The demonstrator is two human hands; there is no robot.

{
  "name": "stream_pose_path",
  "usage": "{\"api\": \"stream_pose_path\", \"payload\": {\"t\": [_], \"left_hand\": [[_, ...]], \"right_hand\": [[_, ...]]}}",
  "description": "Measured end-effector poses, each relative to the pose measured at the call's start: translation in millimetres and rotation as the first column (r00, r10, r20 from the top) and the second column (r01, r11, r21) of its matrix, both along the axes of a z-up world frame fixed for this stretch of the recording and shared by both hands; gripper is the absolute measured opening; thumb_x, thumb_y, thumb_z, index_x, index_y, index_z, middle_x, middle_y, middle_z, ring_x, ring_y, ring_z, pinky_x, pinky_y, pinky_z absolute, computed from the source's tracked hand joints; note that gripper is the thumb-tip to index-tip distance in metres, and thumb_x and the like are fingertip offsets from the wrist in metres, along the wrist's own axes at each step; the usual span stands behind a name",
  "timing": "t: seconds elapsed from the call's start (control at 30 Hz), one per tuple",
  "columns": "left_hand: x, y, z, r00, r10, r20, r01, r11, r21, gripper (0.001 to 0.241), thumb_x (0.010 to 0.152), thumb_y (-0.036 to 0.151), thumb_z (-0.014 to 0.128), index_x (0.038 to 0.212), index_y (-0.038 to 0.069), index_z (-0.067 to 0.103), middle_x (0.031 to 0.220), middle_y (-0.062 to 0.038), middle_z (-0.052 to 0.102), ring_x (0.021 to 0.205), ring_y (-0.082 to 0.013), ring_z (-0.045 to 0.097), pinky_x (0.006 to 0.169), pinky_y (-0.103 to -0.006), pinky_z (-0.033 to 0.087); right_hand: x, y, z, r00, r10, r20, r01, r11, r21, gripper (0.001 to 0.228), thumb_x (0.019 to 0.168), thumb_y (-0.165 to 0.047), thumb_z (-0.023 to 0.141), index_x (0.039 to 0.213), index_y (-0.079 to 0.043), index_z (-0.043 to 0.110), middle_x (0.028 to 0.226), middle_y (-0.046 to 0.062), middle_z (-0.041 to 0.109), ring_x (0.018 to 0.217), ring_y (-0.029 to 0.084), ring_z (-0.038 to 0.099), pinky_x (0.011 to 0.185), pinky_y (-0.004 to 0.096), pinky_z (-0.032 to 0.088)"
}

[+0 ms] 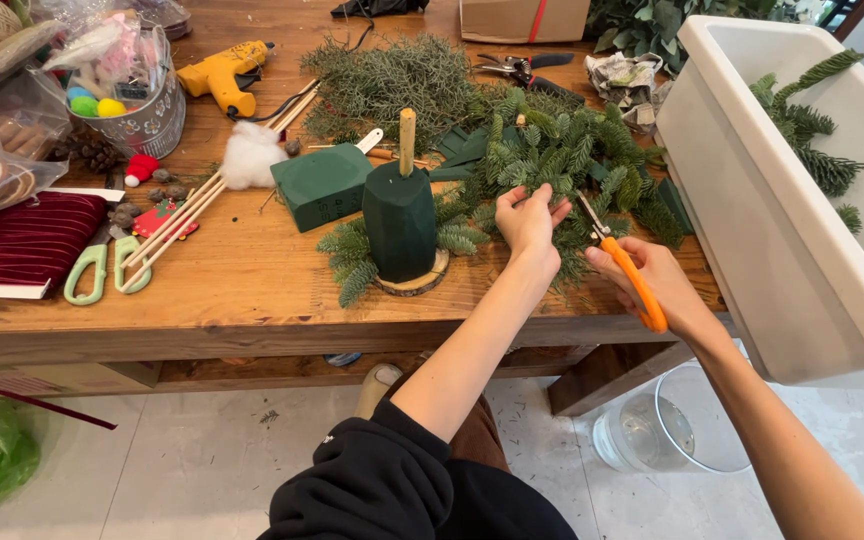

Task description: The person cuts small pieces of green foliage from a larger bunch using orange scissors and inserts them into a green foam cone mounted on a wooden base. They repeatedly trim the foliage and arrange it around the cone to create a decorative shape.

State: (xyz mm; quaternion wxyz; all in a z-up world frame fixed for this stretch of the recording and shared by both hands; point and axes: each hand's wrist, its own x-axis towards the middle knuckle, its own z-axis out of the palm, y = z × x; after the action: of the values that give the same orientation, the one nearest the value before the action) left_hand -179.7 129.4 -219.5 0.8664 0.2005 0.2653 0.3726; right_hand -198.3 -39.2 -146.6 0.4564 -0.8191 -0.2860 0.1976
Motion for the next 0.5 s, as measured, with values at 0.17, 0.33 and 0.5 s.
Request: {"api": "stream_pose_path", "payload": {"t": [0.17, 0.33, 0.5], "left_hand": [[-35.6, -9.8, 21.2, 0.999, 0.032, 0.009, -0.033, 0.999, 0.030, 0.048, 0.089, 0.002, 0.064, 0.129, 0.001, 0.038, 0.102, -0.012, 0.038, 0.079, -0.0436, 0.069, 0.075, -0.0436, 0.065], [-115.3, -31.2, 74.8, 0.996, -0.056, -0.065, 0.051, 0.996, -0.069, 0.035, 0.088, -0.017, 0.053, 0.116, 0.004, 0.055, 0.132, -0.018, 0.048, 0.084, -0.0263, 0.070, 0.069, -0.0265, 0.063], [-134.1, -51.8, 41.9, 0.993, 0.082, 0.086, -0.068, 0.986, -0.155, 0.014, 0.082, -0.012, 0.060, 0.086, 0.000, 0.055, 0.087, -0.015, 0.055, 0.084, -0.0256, 0.063, 0.086, -0.0373, 0.063]], "right_hand": [[-2.0, 2.7, 21.7, 0.954, -0.055, 0.293, 0.136, 0.955, -0.263, 0.053, 0.082, -0.029, 0.079, 0.120, 0.004, 0.063, 0.089, 0.027, 0.063, 0.077, 0.040, 0.058, 0.065, 0.048, 0.046], [33.1, 1.1, 0.0, 0.831, 0.080, 0.550, 0.205, 0.876, -0.437, 0.077, 0.078, -0.048, 0.076, 0.140, -0.009, 0.053, 0.123, 0.021, 0.067, 0.115, 0.039, 0.063, 0.094, 0.047, 0.046], [-66.9, 37.8, 29.0, 0.988, 0.008, 0.156, 0.003, 0.997, -0.071, 0.050, 0.103, -0.041, 0.051, 0.090, -0.003, 0.079, 0.091, 0.012, 0.079, 0.091, 0.015, 0.073, 0.086, 0.028, 0.054]]}}
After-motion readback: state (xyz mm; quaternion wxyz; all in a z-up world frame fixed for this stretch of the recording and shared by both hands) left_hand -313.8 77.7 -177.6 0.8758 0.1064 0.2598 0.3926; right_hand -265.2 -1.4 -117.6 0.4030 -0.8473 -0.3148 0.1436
